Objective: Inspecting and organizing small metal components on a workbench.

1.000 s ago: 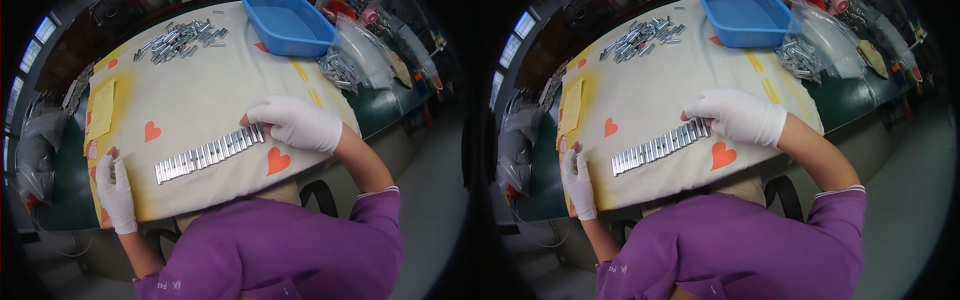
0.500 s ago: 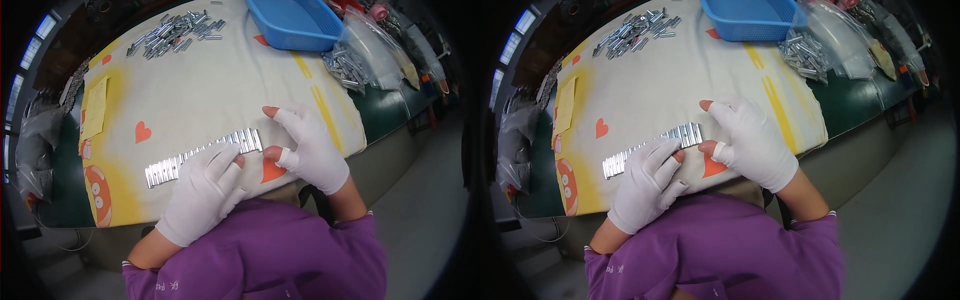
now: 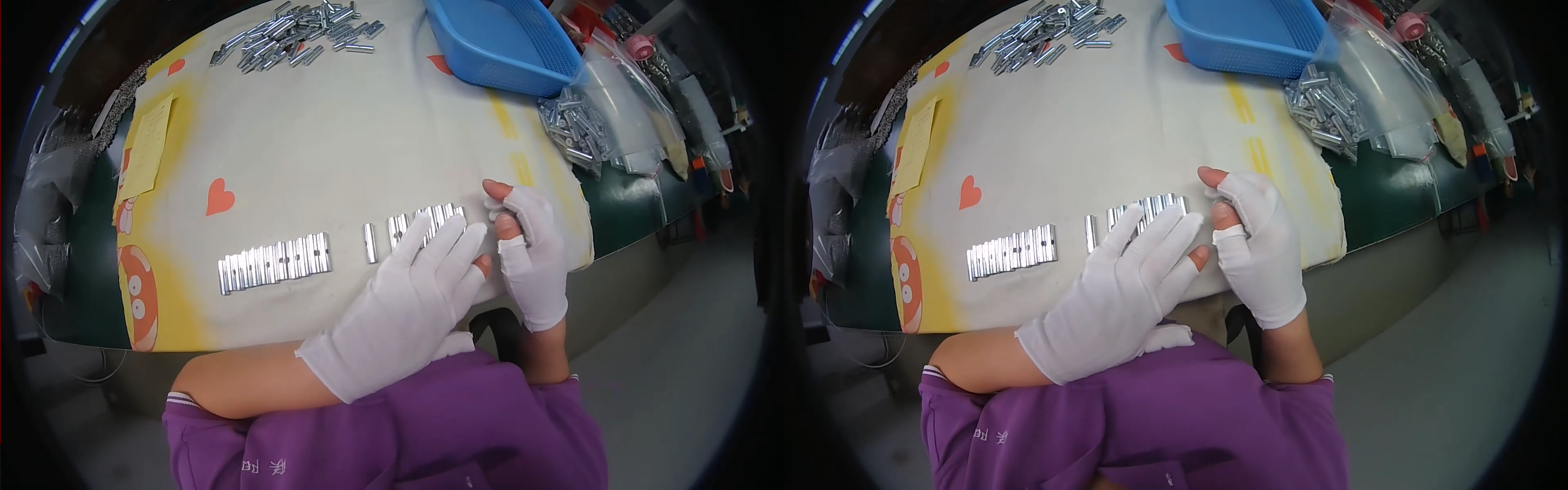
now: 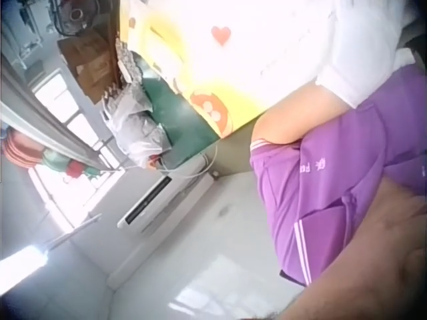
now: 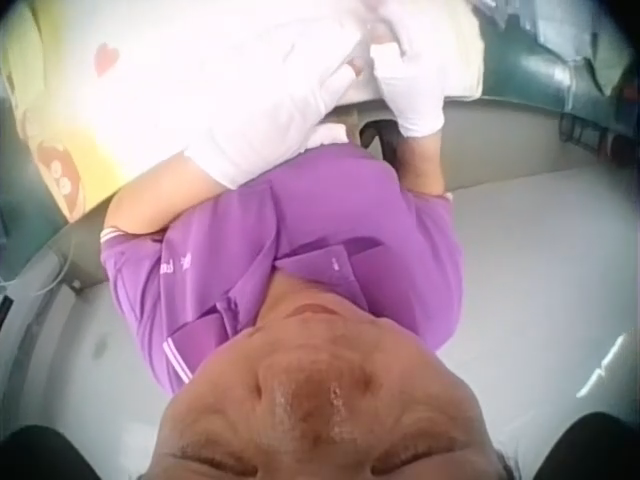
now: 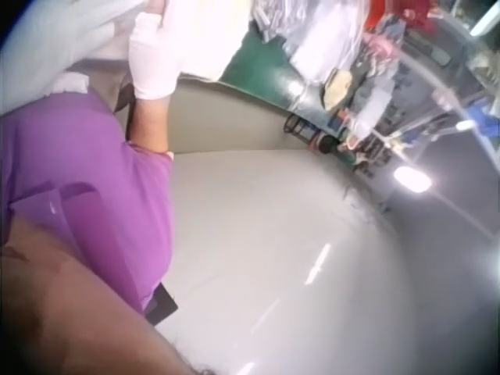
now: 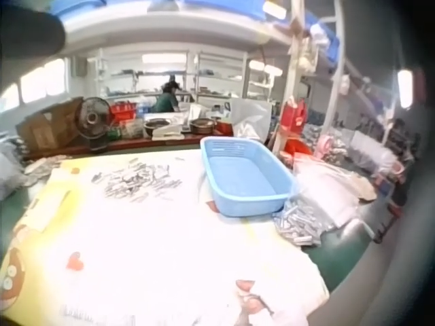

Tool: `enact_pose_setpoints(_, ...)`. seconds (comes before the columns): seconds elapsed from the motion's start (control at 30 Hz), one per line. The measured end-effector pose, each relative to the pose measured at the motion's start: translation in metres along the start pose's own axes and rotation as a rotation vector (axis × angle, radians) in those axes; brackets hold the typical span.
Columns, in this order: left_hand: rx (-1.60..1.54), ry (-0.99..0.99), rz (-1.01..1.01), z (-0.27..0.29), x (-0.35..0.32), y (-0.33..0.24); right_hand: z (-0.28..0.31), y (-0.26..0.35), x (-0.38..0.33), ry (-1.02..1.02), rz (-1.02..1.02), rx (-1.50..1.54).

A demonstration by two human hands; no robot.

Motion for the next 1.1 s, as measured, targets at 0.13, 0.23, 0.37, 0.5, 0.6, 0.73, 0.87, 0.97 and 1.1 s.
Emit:
enact_pose_setpoints(0.13,0.043,0.029,0.066,-0.005,-0.013,0.010,-0.009,0.005,0.001,0.055,0.001,-0.078)
enact_pose_setpoints(0.23,0.059,0.064,0.115,0.002,-0.022,0.018,-0.011,0.009,0.000,0.105,0.062,-0.172)
enact_pose_setpoints(0.37,0.032,0.140,0.198,0.008,-0.042,0.029,-0.023,0.021,0.001,0.149,0.137,-0.285)
enact_pose_setpoints(0.5,0.071,0.074,0.246,0.020,-0.072,0.046,-0.044,0.028,-0.002,0.240,0.028,-0.223)
enact_pose_setpoints(0.6,0.163,-0.044,0.275,0.038,-0.076,0.059,-0.063,0.042,-0.004,0.300,0.049,-0.157)
enact_pose_setpoints(0.73,0.042,-0.140,0.435,0.040,-0.064,0.090,-0.071,0.039,0.006,0.299,-0.182,-0.007)
enact_pose_setpoints(0.87,-0.022,-0.117,0.340,0.025,-0.036,0.088,-0.069,0.035,0.009,0.310,-0.094,-0.066)
enact_pose_setpoints(0.97,0.008,-0.194,0.366,0.024,-0.031,0.089,-0.072,0.035,0.011,0.363,-0.037,-0.129)
enact_pose_setpoints(1.1,-0.206,-0.143,0.430,0.010,-0.031,0.103,-0.078,0.026,0.018,0.424,-0.142,-0.085)
Point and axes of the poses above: each hand's wrist, its own x-axis towards the middle knuckle, its own z-axis out of the back of the hand, y = z × x, the point moved 9 cm from there along x, towards the middle knuckle, and after that the axes turned 13 degrees about x, right-handed, at the moved point
